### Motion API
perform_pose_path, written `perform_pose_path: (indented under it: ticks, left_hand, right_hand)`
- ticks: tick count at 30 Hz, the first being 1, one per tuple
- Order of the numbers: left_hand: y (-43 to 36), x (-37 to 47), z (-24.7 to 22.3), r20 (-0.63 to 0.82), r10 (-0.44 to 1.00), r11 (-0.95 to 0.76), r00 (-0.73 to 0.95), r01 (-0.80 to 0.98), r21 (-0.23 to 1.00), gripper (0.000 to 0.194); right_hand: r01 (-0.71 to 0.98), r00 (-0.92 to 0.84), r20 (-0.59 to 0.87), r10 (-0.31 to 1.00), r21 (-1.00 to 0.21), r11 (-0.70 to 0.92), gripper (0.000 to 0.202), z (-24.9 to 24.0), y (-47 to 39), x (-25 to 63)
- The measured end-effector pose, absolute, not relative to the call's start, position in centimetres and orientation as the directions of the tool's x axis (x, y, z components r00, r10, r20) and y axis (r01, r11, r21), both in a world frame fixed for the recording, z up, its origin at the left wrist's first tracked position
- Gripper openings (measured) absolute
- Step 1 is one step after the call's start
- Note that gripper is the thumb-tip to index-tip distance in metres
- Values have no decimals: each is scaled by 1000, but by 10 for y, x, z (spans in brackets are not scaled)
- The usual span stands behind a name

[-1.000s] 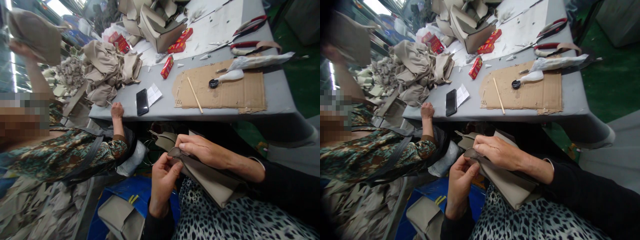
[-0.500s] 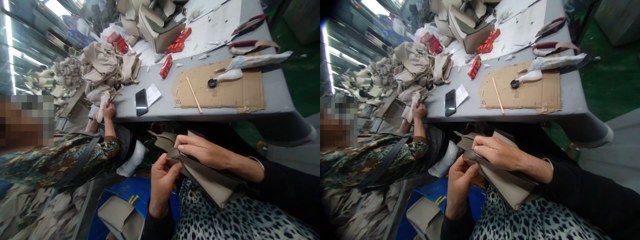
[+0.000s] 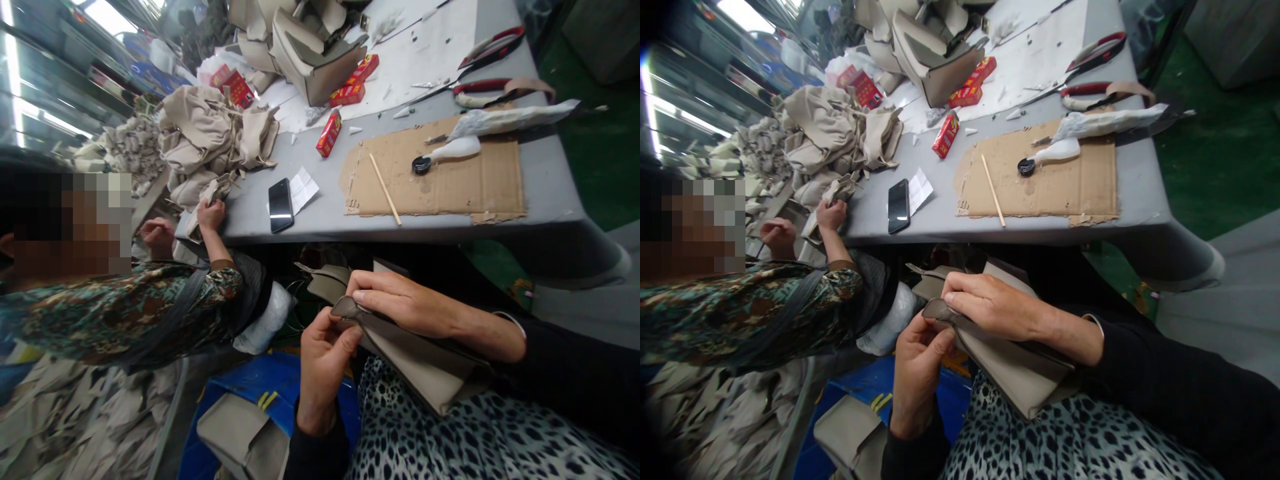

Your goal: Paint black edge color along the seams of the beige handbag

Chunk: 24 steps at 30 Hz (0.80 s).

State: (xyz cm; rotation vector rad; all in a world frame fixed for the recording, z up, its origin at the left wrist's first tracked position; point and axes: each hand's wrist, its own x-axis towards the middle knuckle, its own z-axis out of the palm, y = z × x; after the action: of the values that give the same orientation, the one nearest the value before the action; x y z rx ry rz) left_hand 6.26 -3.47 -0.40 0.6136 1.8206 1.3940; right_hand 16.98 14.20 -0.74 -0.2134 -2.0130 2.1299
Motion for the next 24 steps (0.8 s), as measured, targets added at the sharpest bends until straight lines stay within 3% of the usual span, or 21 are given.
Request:
perform_pose_path:
  ticks: [24]
  left_hand:
    - [-35, 63, -2, -248, 755, 304, -608, -12, 953, 16]
  right_hand:
    - [-73, -961, 64, 267, -997, -24, 22, -9, 139, 169]
